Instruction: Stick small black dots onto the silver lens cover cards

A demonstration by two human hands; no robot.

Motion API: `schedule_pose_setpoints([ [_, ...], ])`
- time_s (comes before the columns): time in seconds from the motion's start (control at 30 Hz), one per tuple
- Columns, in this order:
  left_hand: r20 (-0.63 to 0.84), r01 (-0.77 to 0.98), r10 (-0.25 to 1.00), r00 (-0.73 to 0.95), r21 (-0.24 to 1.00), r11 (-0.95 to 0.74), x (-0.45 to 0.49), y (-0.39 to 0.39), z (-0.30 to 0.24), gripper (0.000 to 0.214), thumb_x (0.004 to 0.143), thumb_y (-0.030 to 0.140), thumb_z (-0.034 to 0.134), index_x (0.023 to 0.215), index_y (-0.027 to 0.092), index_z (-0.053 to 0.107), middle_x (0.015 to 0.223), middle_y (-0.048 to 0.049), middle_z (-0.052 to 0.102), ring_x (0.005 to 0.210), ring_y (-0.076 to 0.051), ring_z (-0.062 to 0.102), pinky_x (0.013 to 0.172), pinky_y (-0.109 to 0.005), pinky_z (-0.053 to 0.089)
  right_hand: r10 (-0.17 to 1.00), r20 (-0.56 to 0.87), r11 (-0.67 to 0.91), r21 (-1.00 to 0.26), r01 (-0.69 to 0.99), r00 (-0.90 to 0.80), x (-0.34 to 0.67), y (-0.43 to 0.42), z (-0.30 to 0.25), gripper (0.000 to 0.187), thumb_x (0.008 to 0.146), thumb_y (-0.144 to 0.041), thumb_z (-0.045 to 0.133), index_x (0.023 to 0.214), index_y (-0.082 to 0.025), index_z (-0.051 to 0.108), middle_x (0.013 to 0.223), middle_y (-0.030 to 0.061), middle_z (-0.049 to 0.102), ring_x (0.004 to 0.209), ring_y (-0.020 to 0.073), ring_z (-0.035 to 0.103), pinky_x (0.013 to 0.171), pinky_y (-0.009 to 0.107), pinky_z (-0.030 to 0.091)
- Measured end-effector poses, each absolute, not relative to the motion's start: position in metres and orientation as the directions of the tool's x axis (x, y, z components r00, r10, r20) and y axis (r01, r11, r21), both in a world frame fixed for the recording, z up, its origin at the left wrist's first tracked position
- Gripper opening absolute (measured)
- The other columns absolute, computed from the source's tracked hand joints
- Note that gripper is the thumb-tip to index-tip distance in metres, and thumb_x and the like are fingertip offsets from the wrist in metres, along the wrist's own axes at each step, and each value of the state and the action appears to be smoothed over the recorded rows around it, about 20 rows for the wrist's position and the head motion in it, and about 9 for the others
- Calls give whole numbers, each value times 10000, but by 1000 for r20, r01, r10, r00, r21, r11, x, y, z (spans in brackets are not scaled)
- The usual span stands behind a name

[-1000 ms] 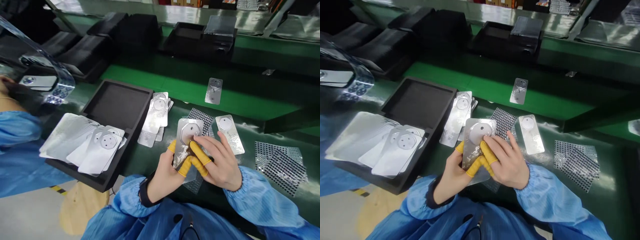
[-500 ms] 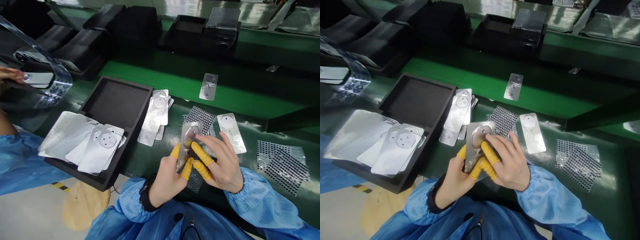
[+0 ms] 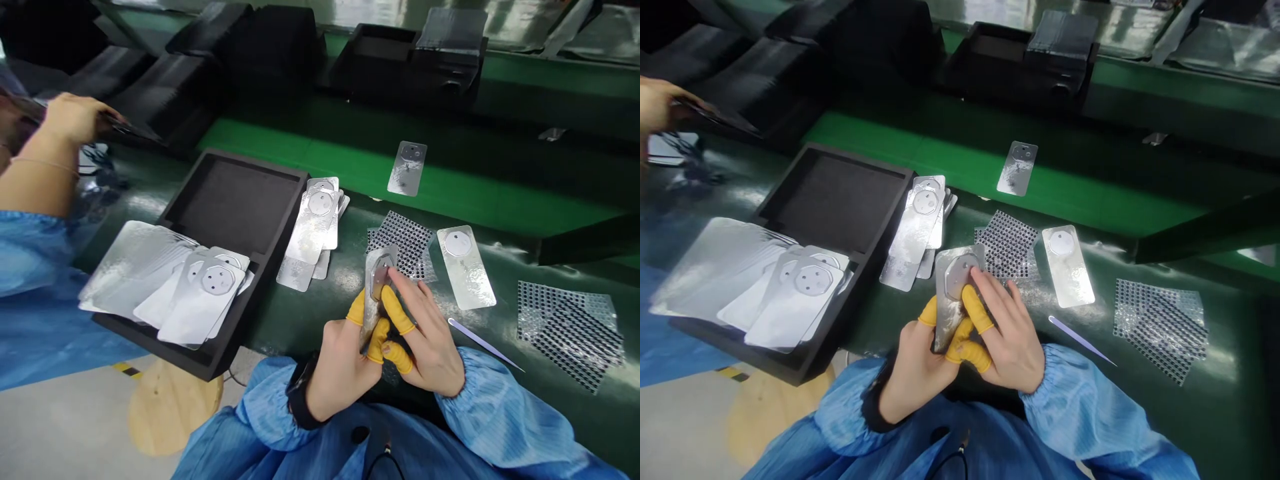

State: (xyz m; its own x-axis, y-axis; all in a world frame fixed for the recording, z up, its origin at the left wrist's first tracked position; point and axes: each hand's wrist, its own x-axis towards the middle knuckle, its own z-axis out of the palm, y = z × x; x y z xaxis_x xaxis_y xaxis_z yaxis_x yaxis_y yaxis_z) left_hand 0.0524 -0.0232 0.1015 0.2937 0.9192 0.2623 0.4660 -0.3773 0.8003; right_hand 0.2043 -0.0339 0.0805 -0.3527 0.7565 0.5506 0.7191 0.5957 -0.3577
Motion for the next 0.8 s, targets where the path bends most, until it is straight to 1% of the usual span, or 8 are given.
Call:
schedule_pose_setpoints([
  [0.1, 221, 457, 927, 302, 820, -344, 52, -20, 92, 350, 804, 122, 531, 1148, 177, 566, 703, 18, 698, 540, -117, 647, 531, -165, 516, 776, 529, 604, -467, 645, -344, 209, -32, 76, 504, 1024, -392, 316, 1402, -72, 411, 1421, 257, 436, 1381, 293, 378, 1038, 510, 449],
  [0.17, 253, 463, 937, 241, 819, -340, 44, -13, 86, 478, 830, 170, 566, 1301, 177, 486, 988, -60, 724, 839, -167, 710, 742, -222, 566, 798, 520, 586, -558, 588, -303, 213, -35, 71, 476, 1017, -381, 366, 1406, -113, 421, 1456, 236, 398, 1373, 284, 393, 1044, 498, 458],
  [0.23, 336, 501, 938, 91, 798, -335, 26, -4, 81, 612, 829, 215, 606, 1402, 182, 394, 1326, -127, 584, 1226, -232, 571, 1030, -328, 468, 830, 498, 541, -607, 583, -252, 214, -43, 61, 462, 998, -336, 445, 1408, -126, 420, 1434, 226, 431, 1342, 273, 438, 1031, 480, 482],
  [0.3, 335, 549, 941, -36, 794, -262, 3, 3, 78, 575, 823, 230, 618, 1373, 191, 451, 1408, -120, 519, 1339, -254, 463, 1136, -385, 359, 848, 459, 511, -580, 634, -264, 211, -55, 46, 447, 969, -289, 515, 1372, -104, 456, 1358, 237, 511, 1288, 276, 501, 981, 469, 528],
  [0.4, 99, 550, 993, -66, 834, -47, -27, 4, 74, 301, 812, 253, 605, 1091, 166, 676, 1136, -94, 706, 1120, -267, 640, 1011, -396, 500, 829, 420, 546, -465, 697, -370, 205, -71, 23, 235, 954, -172, 500, 1147, -83, 600, 1236, 237, 612, 1238, 306, 548, 906, 479, 570],
  [0.47, -65, 528, 998, -24, 847, 68, -34, 0, 70, 257, 787, 303, 616, 949, 140, 730, 975, -94, 756, 974, -278, 700, 894, -389, 566, 800, 443, 586, -435, 684, -404, 204, -75, 15, 218, 939, -64, 424, 1027, -94, 621, 1164, 204, 663, 1215, 292, 571, 907, 478, 569],
  [0.67, -305, 460, 913, 270, 874, 156, 0, -8, 61, 400, 792, 498, 624, 780, 122, 759, 809, -91, 769, 756, -267, 728, 726, -351, 591, 776, 537, 600, -466, 650, -332, 210, -73, 25, 222, 922, -15, 444, 1068, -83, 596, 1084, 186, 700, 1196, 224, 588, 1028, 450, 482],
  [0.8, -346, 325, 852, 393, 919, 223, 17, -6, 61, 322, 763, 432, 663, 800, 129, 766, 830, -90, 772, 780, -259, 735, 752, -347, 596, 739, 573, 649, -465, 603, -354, 211, -77, 37, 200, 973, -87, 423, 1060, -74, 602, 1080, 175, 701, 1203, 207, 580, 1106, 443, 403],
])
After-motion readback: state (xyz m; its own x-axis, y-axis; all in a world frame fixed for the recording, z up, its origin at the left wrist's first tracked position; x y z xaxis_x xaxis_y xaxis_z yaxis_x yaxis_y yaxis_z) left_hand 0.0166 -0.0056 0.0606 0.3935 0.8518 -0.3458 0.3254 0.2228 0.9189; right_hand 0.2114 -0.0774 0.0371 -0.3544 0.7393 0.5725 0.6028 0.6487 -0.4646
